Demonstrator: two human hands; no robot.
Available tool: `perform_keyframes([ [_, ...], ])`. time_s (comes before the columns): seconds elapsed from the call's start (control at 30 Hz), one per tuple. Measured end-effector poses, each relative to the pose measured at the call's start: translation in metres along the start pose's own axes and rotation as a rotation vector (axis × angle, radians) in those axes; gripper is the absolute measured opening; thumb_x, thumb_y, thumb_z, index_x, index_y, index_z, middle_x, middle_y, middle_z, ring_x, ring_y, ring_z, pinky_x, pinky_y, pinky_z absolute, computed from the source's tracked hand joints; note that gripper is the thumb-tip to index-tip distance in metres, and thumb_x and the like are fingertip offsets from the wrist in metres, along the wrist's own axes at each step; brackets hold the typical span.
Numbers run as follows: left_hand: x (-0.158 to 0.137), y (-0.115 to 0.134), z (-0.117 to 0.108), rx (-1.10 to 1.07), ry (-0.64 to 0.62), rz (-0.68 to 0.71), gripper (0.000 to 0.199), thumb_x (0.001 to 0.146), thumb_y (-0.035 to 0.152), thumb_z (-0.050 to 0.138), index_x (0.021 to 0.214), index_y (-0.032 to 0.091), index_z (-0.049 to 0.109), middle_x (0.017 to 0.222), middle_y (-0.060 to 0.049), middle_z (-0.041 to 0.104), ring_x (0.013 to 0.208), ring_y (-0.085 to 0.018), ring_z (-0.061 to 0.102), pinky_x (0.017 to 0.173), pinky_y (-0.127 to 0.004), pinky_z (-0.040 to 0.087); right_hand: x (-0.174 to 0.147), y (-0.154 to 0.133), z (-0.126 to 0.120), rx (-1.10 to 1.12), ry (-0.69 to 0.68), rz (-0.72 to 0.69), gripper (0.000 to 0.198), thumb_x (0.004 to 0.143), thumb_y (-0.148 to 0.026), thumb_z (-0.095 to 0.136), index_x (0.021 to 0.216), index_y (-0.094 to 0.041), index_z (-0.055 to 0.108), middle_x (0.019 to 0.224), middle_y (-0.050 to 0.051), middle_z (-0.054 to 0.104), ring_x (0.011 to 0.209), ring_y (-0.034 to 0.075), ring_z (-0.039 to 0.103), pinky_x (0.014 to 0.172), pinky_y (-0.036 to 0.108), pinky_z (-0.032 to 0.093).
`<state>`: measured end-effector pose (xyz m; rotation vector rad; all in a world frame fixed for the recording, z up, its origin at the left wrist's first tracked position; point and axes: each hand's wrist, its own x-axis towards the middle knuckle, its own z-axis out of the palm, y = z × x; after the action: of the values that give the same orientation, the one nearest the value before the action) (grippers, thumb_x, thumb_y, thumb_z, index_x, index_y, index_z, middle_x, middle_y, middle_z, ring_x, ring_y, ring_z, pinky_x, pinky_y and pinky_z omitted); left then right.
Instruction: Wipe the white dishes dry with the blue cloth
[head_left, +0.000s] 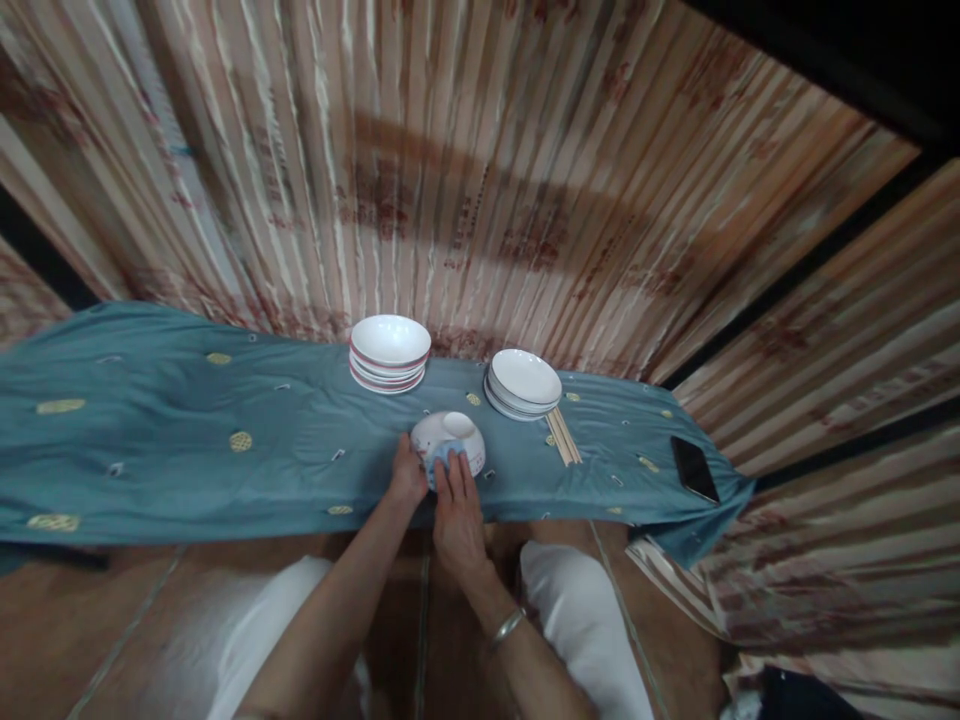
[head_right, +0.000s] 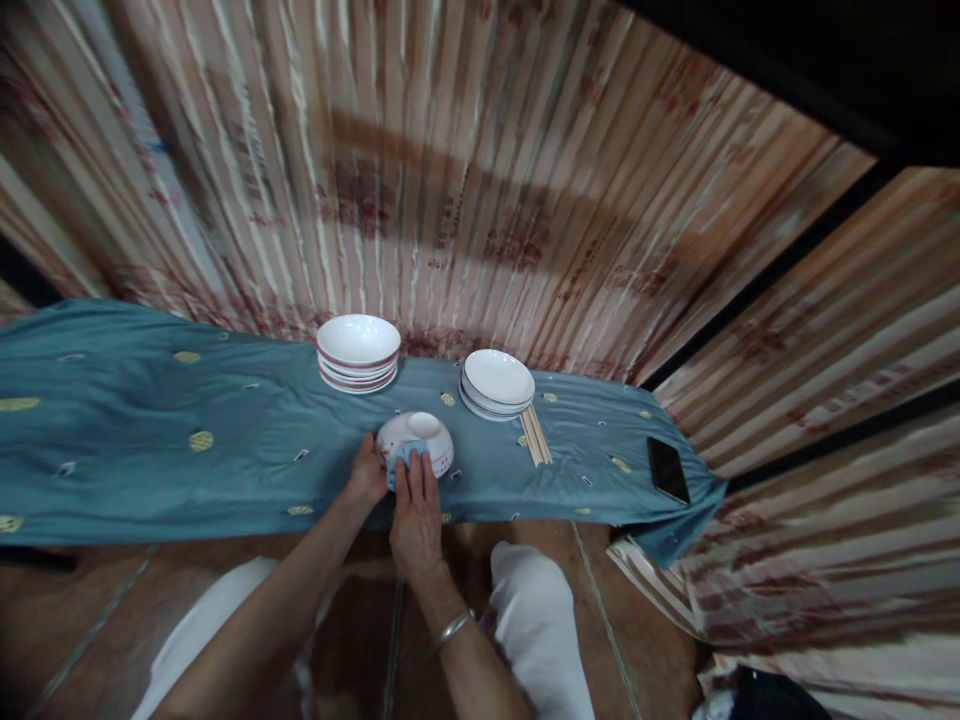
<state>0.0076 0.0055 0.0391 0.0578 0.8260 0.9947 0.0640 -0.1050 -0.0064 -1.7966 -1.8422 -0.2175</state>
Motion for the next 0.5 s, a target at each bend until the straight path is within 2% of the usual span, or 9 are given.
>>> perform_keyframes([
  [0.13,-0.004,0.001,0.002,-0.006,0.028,0.015,0.046,0.096,0.039,0.033,0.114,0.007,0.06,0.09,-0.014,0.073,0.079,-0.022,0.072,0.077,-0.033,0.057,0.019,0.005,-0.007,-0.024,-0.093,-0.162,0.051,0.09,-0.008,0.04,0.141,-0.01,0.045,0.149,0.015,0.041,0.146,0.025,0.02,0.115,0.048,0.029],
  [0.27,-0.012,0.003,0.006,0.004,-0.004,-0.022,0.049,0.097,0.04,0.025,0.109,0.008,0.062,0.083,-0.016,0.072,0.084,-0.024,0.071,0.081,-0.038,0.056,0.049,0.005,-0.022,-0.036,-0.216,-0.302,0.039,0.092,-0.012,0.042,0.128,-0.012,0.059,0.142,0.013,0.051,0.14,0.024,0.033,0.116,0.047,0.027],
  [0.4,-0.017,0.006,0.006,0.004,-0.048,-0.057,0.053,0.097,0.043,0.021,0.091,0.012,0.062,0.076,-0.015,0.069,0.091,-0.025,0.07,0.081,-0.037,0.056,0.078,0.0,-0.036,-0.056,-0.332,-0.395,0.026,0.091,-0.013,0.047,0.108,-0.013,0.067,0.126,0.011,0.063,0.131,0.022,0.045,0.116,0.042,0.027],
  [0.5,-0.015,0.007,0.003,0.03,-0.095,-0.016,0.053,0.098,0.04,0.016,0.075,0.017,0.057,0.068,-0.011,0.065,0.094,-0.024,0.068,0.084,-0.036,0.055,0.096,-0.003,-0.038,-0.081,-0.395,-0.424,0.02,0.091,-0.014,0.049,0.096,-0.015,0.068,0.113,0.008,0.068,0.122,0.02,0.051,0.115,0.039,0.027],
])
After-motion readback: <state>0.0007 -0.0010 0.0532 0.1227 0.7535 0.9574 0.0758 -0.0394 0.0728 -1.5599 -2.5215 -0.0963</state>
